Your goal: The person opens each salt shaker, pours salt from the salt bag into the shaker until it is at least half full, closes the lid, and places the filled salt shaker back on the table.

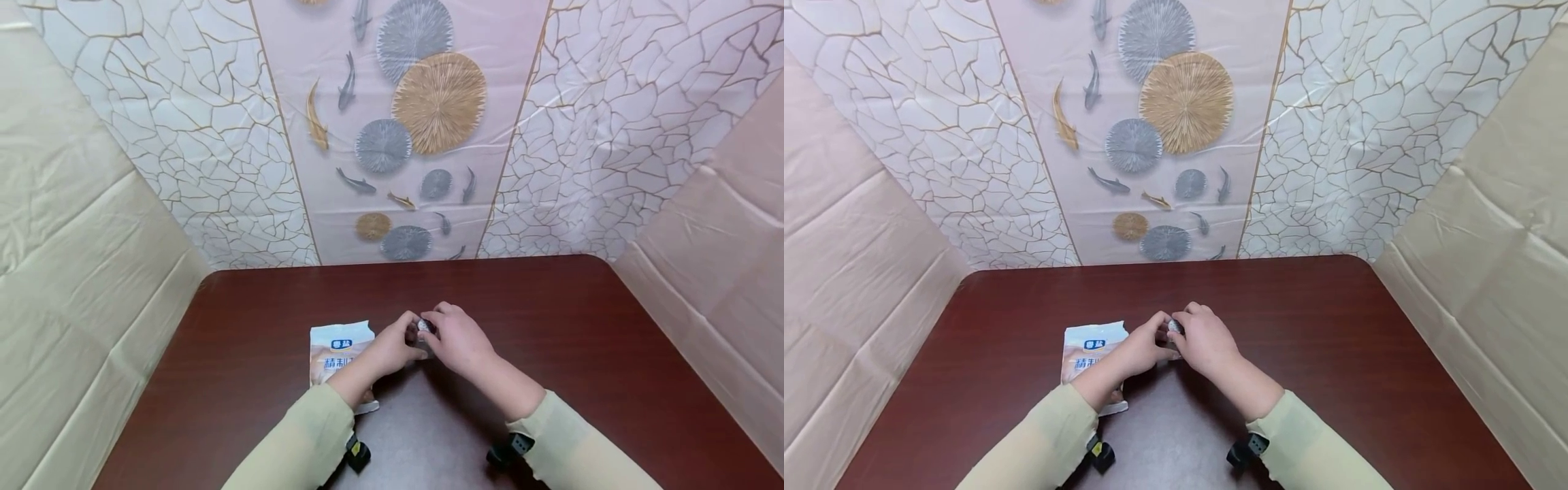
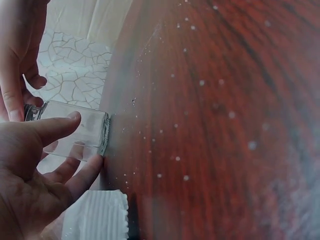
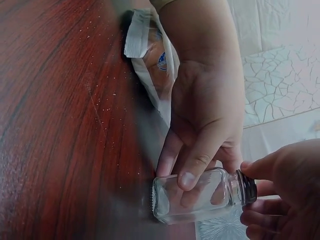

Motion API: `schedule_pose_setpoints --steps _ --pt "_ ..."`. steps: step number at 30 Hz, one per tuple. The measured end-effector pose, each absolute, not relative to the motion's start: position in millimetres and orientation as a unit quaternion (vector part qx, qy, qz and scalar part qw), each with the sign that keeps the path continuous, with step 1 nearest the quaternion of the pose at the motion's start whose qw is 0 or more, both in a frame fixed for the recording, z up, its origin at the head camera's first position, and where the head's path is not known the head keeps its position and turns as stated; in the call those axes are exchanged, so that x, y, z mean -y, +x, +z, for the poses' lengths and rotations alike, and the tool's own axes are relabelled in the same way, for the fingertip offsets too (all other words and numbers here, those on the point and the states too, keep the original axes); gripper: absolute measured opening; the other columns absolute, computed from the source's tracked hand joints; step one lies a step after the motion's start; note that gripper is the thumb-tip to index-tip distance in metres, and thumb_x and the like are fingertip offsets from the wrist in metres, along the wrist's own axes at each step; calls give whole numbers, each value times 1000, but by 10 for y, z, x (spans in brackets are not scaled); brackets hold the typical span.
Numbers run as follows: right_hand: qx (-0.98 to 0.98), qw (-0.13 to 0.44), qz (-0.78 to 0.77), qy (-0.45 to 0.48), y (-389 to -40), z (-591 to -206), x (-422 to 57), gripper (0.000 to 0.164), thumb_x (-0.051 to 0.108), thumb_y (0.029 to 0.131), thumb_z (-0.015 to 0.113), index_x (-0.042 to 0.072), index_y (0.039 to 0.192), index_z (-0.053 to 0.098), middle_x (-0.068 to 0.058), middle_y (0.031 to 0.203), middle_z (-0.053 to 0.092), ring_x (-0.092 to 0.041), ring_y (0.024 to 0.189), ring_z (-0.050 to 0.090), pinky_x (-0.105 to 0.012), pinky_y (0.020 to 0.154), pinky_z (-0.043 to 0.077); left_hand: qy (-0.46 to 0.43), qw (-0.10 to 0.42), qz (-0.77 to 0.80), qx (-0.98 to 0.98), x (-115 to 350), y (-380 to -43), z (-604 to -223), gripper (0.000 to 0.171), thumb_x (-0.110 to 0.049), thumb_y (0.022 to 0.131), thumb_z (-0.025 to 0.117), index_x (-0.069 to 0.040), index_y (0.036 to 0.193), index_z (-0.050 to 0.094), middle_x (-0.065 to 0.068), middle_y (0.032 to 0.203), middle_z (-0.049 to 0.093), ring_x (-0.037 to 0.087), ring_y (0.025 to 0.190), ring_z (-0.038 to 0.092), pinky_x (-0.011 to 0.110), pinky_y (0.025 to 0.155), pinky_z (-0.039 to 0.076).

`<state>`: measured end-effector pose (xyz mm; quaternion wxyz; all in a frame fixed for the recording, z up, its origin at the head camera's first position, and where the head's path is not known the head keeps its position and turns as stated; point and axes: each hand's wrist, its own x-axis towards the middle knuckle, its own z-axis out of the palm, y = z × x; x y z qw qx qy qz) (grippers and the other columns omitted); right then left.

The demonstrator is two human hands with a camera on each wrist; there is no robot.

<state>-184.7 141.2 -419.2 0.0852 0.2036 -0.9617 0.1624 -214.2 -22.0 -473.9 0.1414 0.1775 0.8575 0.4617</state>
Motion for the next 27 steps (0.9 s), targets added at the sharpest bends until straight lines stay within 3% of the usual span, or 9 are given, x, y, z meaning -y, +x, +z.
schedule_pose_setpoints --steps 17,27 --pt "949 69 159 264 -1877 -4171 -1453 30 10 94 66 -1 122 66 -10 110 60 -27 102 58 -37 83 53 198 133 463 -854 211 -2174 -4746 42 -13 85 79 -18 115 50 0 112 62 18 110 60 36 91 50" --pt "945 29 233 228 -1874 -4183 -1517 48 19 94 68 4 138 56 -13 126 56 -25 106 58 -36 81 52 188 139 457 -858 196 -2154 -4745 43 -15 86 79 -19 117 50 1 114 64 19 112 60 38 91 49"
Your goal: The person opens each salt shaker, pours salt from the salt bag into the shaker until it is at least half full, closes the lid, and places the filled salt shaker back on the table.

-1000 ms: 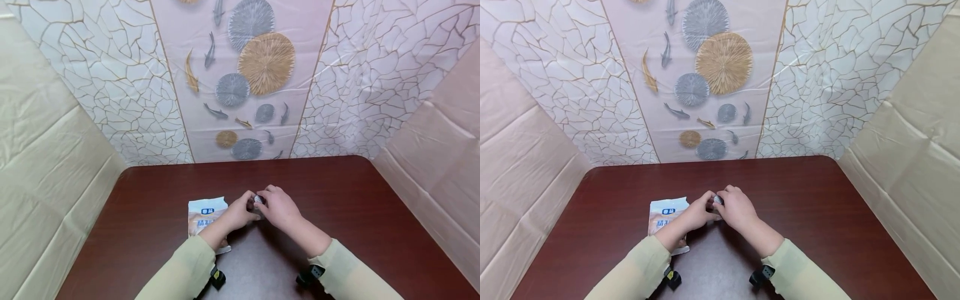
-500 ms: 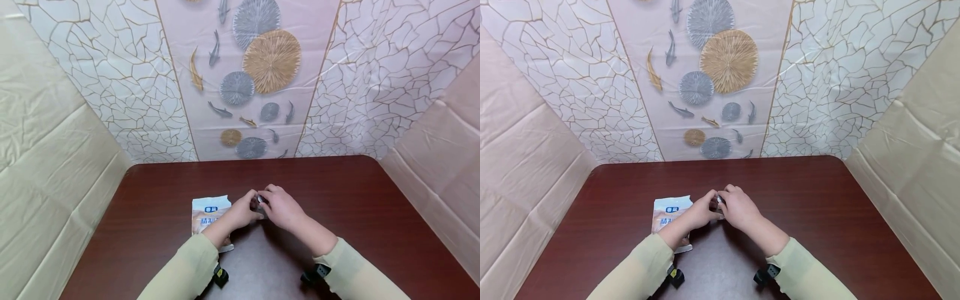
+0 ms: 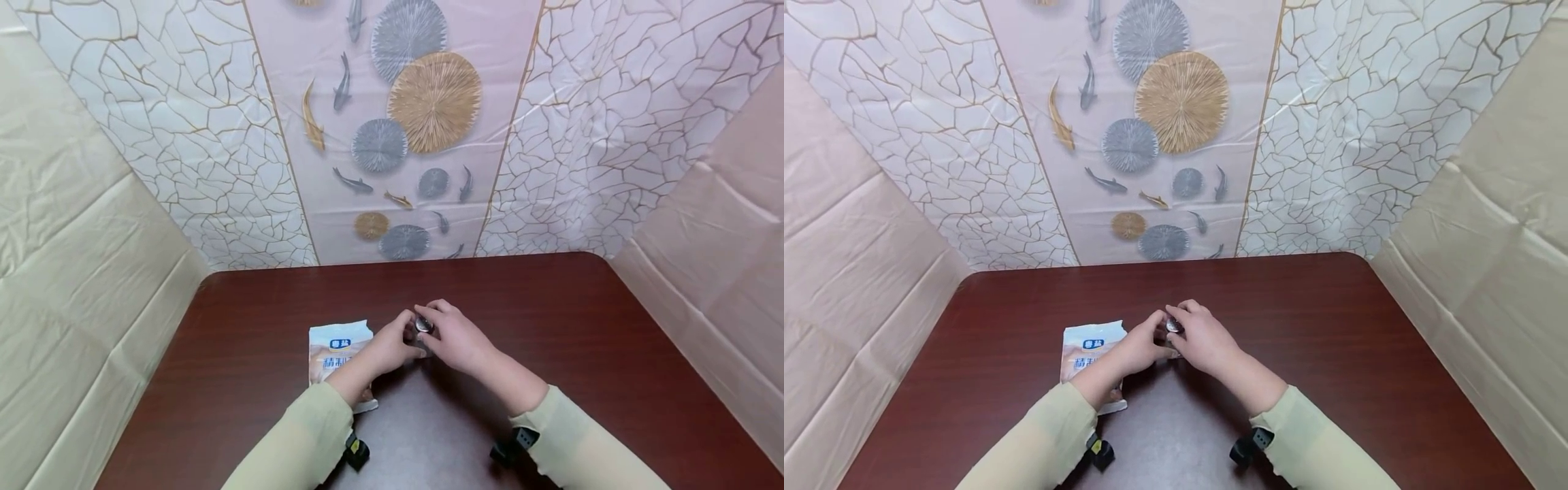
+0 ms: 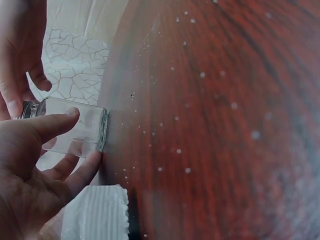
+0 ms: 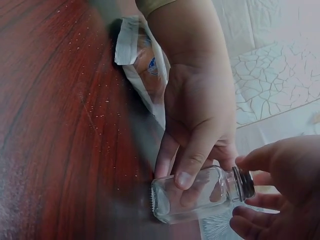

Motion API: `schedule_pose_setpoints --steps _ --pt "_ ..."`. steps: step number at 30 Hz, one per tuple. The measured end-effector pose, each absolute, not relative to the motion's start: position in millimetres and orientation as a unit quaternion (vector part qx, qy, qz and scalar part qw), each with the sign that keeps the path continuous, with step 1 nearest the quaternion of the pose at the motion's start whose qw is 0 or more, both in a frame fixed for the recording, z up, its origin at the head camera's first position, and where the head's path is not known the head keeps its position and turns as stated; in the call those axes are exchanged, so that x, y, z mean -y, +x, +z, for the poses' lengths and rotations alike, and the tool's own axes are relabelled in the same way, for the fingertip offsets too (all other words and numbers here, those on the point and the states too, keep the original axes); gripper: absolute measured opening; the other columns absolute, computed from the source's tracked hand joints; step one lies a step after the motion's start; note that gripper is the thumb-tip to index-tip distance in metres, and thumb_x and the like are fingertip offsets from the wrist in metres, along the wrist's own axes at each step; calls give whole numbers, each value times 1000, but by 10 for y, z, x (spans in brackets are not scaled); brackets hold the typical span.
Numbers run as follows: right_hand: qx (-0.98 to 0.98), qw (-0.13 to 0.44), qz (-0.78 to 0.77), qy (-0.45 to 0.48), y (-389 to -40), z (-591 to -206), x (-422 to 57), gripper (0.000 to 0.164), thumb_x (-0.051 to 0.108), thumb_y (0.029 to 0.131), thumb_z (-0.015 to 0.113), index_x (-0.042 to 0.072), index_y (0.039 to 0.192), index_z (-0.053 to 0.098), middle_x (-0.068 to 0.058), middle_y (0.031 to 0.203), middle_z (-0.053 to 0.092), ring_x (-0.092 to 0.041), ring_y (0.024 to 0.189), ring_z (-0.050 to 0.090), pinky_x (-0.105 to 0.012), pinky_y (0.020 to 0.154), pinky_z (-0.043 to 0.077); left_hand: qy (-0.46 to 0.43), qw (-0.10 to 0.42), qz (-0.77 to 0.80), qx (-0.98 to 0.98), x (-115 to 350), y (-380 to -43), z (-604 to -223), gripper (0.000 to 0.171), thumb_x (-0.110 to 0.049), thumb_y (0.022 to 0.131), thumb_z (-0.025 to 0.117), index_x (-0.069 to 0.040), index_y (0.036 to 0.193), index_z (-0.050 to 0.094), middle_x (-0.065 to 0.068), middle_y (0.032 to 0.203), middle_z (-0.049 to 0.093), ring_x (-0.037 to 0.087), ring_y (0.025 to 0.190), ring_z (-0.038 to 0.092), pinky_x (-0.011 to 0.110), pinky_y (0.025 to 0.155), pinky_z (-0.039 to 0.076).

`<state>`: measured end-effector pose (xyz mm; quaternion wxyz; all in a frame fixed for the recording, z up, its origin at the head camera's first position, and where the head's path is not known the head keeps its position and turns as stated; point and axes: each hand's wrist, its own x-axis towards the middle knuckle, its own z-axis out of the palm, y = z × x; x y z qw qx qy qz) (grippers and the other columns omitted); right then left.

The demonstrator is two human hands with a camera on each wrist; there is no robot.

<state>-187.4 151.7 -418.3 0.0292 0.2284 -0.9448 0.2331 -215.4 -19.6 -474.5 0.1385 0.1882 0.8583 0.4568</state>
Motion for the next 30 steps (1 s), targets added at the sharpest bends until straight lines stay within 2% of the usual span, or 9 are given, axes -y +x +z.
schedule_pose_setpoints --steps 5,11,15,23,30 --pt "950 31 243 192 -1883 -4204 -1505 52 32 92 71 7 136 58 -12 123 58 -24 105 60 -39 84 52 189 135 456 -859 202 -2157 -4766 43 -14 85 79 -18 115 49 -1 110 65 16 108 61 37 90 49" --pt "956 35 249 149 -1886 -4226 -1479 45 38 90 73 7 121 65 -6 106 61 -19 89 58 -35 73 51 178 143 448 -865 212 -2144 -4782 42 -17 86 79 -20 116 48 -3 103 61 15 97 58 36 83 48" --pt "959 41 245 138 -1873 -4229 -1461 40 38 89 74 10 117 67 -3 101 60 -18 87 58 -34 71 51 178 143 445 -866 223 -2139 -4800 43 -17 85 79 -20 115 48 -2 100 61 15 92 57 35 79 48" --pt "962 39 233 137 -1880 -4236 -1442 33 37 88 76 12 108 68 -1 95 60 -15 82 56 -32 69 49 179 143 452 -862 222 -2127 -4797 41 -15 86 79 -21 113 49 -2 107 62 15 100 58 35 84 49" --pt "962 50 220 152 -1883 -4198 -1440 30 29 88 76 10 110 69 -3 97 60 -16 82 56 -33 70 50 195 139 456 -857 215 -2147 -4754 40 -14 87 78 -20 113 49 -3 104 62 14 97 58 35 84 48"
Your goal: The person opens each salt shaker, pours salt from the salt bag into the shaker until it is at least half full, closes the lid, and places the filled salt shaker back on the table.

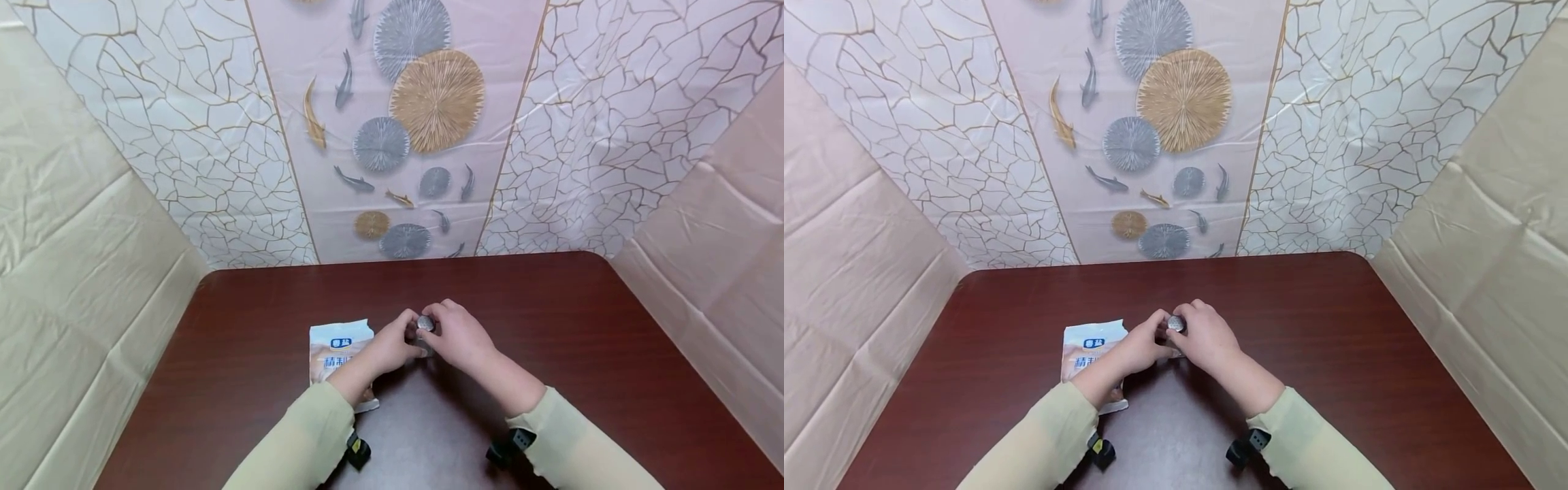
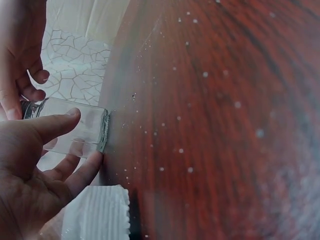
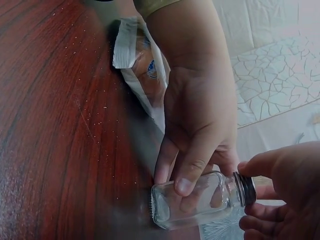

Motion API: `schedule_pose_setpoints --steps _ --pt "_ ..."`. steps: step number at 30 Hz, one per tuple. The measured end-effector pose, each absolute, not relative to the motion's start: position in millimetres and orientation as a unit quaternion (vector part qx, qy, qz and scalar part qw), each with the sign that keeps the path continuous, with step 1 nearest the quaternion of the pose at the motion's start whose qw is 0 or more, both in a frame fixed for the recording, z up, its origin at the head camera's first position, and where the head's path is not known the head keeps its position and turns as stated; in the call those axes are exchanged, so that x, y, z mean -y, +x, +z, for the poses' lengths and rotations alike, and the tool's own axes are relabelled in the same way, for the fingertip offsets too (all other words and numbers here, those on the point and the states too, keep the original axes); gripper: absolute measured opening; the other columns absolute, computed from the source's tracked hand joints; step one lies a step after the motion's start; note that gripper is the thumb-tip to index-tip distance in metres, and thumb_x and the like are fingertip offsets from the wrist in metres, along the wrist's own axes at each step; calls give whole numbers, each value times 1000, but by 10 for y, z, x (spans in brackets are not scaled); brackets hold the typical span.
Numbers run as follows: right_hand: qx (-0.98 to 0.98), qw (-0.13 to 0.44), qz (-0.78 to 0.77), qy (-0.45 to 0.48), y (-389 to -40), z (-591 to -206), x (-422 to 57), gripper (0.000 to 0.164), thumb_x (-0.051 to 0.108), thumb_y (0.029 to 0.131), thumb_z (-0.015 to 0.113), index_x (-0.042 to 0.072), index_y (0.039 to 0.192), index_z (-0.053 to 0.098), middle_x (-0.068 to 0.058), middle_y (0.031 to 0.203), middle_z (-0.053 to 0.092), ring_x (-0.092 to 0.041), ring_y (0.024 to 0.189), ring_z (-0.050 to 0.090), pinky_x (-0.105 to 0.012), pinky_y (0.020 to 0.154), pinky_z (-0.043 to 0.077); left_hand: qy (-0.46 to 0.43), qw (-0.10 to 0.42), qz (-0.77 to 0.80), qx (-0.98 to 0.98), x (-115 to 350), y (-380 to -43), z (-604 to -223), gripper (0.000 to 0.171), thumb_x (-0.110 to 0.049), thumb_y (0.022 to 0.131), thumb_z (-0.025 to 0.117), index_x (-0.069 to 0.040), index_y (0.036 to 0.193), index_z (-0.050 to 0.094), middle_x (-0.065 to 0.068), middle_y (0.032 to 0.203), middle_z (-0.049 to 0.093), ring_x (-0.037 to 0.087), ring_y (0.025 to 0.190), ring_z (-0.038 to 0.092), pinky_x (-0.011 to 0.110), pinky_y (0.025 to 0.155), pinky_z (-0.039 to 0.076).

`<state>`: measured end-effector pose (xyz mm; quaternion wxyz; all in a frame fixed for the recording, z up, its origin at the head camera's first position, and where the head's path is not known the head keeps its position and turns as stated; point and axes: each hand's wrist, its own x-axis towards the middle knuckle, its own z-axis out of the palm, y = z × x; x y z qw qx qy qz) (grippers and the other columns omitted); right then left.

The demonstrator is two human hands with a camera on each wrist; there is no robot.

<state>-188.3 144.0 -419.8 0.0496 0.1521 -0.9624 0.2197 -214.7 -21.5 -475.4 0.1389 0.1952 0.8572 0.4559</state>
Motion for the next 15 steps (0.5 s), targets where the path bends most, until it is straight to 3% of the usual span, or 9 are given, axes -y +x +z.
schedule_pose_setpoints --steps 10,15 --pt "949 44 224 216 -1901 -4178 -1483 27 17 91 68 9 116 69 -3 102 58 -16 85 57 -31 72 50 198 137 451 -860 229 -2169 -4753 41 -16 87 78 -19 115 48 -3 102 61 15 94 58 35 81 48" --pt "951 26 230 206 -1902 -4183 -1495 39 22 92 68 12 129 63 -5 114 59 -17 91 59 -34 76 51 198 140 451 -859 226 -2175 -4763 41 -16 86 78 -19 115 48 -3 103 62 15 97 58 35 82 48"
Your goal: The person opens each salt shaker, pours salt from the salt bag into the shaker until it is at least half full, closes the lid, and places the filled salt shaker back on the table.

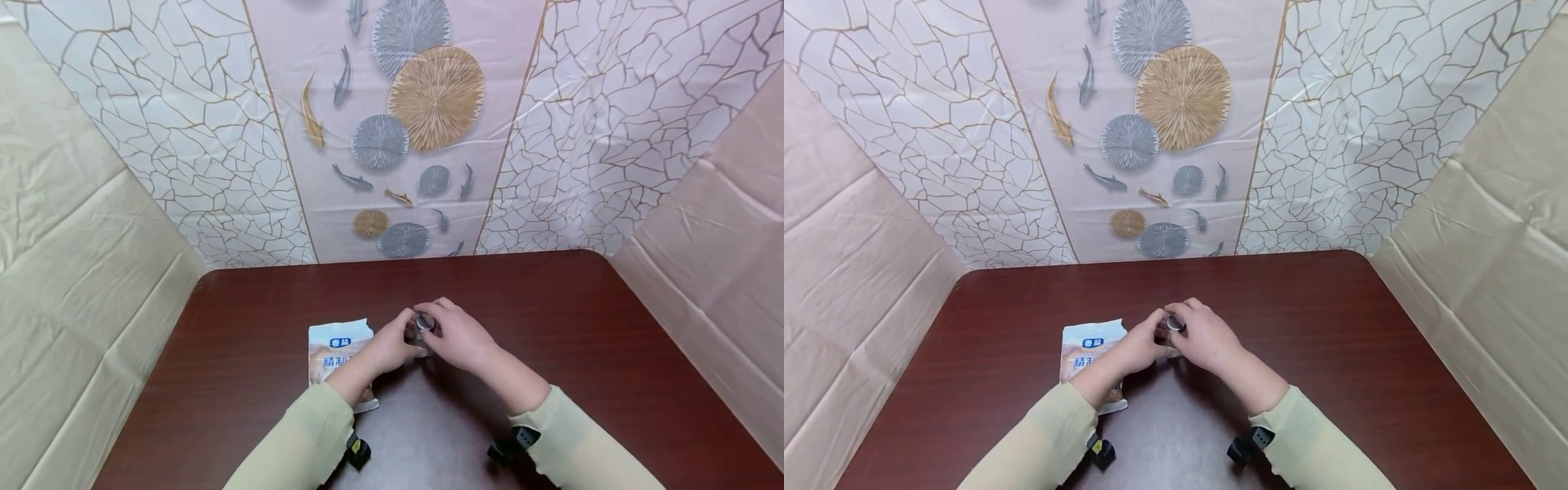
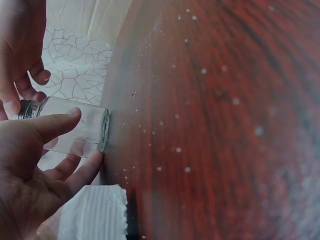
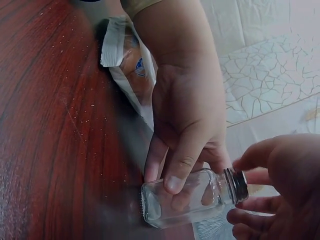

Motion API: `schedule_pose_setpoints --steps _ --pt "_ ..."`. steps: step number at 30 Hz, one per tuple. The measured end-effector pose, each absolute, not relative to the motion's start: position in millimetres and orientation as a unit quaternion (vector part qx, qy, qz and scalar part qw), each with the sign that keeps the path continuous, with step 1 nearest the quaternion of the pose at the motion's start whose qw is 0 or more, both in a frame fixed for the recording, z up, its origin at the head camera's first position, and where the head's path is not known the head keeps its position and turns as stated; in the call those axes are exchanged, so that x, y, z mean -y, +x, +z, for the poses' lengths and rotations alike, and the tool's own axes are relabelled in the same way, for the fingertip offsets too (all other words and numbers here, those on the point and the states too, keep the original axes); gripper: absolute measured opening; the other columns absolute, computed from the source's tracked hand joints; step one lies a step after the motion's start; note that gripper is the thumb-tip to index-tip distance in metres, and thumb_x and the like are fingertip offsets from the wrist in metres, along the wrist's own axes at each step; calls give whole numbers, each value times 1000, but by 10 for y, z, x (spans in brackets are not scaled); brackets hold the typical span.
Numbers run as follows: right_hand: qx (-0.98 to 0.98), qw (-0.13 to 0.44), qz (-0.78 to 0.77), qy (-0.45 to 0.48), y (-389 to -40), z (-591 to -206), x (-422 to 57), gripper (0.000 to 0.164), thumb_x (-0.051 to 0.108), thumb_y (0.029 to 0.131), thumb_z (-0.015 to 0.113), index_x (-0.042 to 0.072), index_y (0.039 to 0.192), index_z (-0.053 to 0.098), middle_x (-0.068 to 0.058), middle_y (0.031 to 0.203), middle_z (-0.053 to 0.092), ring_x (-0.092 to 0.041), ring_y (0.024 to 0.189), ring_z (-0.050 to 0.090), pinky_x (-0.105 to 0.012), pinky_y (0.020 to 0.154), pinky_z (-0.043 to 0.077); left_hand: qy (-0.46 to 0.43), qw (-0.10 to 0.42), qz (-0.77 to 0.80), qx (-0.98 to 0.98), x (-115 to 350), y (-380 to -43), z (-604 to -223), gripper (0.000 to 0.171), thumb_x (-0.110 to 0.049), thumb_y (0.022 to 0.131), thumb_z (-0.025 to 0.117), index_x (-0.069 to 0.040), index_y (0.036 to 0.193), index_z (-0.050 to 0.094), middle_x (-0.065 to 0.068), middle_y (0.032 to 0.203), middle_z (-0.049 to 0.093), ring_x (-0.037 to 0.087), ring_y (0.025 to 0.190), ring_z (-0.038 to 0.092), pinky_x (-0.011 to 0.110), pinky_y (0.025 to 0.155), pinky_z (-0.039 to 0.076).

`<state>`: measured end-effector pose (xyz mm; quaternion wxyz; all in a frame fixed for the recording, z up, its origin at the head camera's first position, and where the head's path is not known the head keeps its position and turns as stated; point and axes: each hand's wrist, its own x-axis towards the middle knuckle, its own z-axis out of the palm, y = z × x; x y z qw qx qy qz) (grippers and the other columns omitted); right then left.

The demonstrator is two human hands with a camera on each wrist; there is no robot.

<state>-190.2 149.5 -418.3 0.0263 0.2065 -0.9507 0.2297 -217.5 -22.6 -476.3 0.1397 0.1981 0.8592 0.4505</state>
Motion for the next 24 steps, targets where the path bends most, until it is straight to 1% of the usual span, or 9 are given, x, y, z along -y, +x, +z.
schedule_pose_setpoints --steps 2,4,6,9,12,19,24 --pt "954 25 233 189 -1906 -4183 -1486 45 28 91 70 12 132 61 -6 115 59 -17 91 59 -35 76 52 199 139 452 -858 222 -2176 -4763 40 -16 86 78 -19 114 49 -3 103 62 14 97 59 35 84 48" --pt "957 28 236 168 -1913 -4178 -1470 47 35 90 72 11 130 62 -6 114 59 -18 90 60 -36 77 52 198 139 453 -858 217 -2179 -4761 39 -17 86 78 -20 112 48 -4 102 63 13 96 59 35 84 48" --pt "959 30 239 149 -1922 -4173 -1457 47 39 89 73 11 125 64 -5 110 60 -17 88 60 -37 76 52 196 141 452 -859 211 -2182 -4755 40 -18 86 78 -20 113 48 -5 102 64 12 96 59 35 85 48" --pt "962 28 240 129 -1924 -4166 -1442 41 42 88 73 12 115 67 -3 103 59 -16 83 57 -36 73 51 193 143 451 -860 204 -2178 -4744 40 -19 87 78 -21 114 48 -6 103 64 12 95 58 35 85 47" --pt "964 20 239 118 -1920 -4165 -1430 36 41 89 73 13 111 67 -2 100 58 -15 81 56 -35 72 50 193 145 449 -860 200 -2172 -4739 40 -19 87 78 -21 114 48 -6 103 64 12 95 58 35 84 47" --pt "964 7 242 114 -1912 -4152 -1416 28 33 90 73 12 108 68 -1 94 56 -14 77 54 -32 68 49 196 149 445 -861 208 -2160 -4728 41 -17 87 78 -19 116 48 -3 104 62 13 97 58 34 84 48" --pt "963 3 243 120 -1916 -4143 -1402 25 32 91 73 12 105 68 -1 94 56 -14 74 53 -31 66 47 197 146 449 -859 225 -2164 -4743 42 -15 87 78 -18 116 47 -1 106 62 15 98 57 35 85 48"
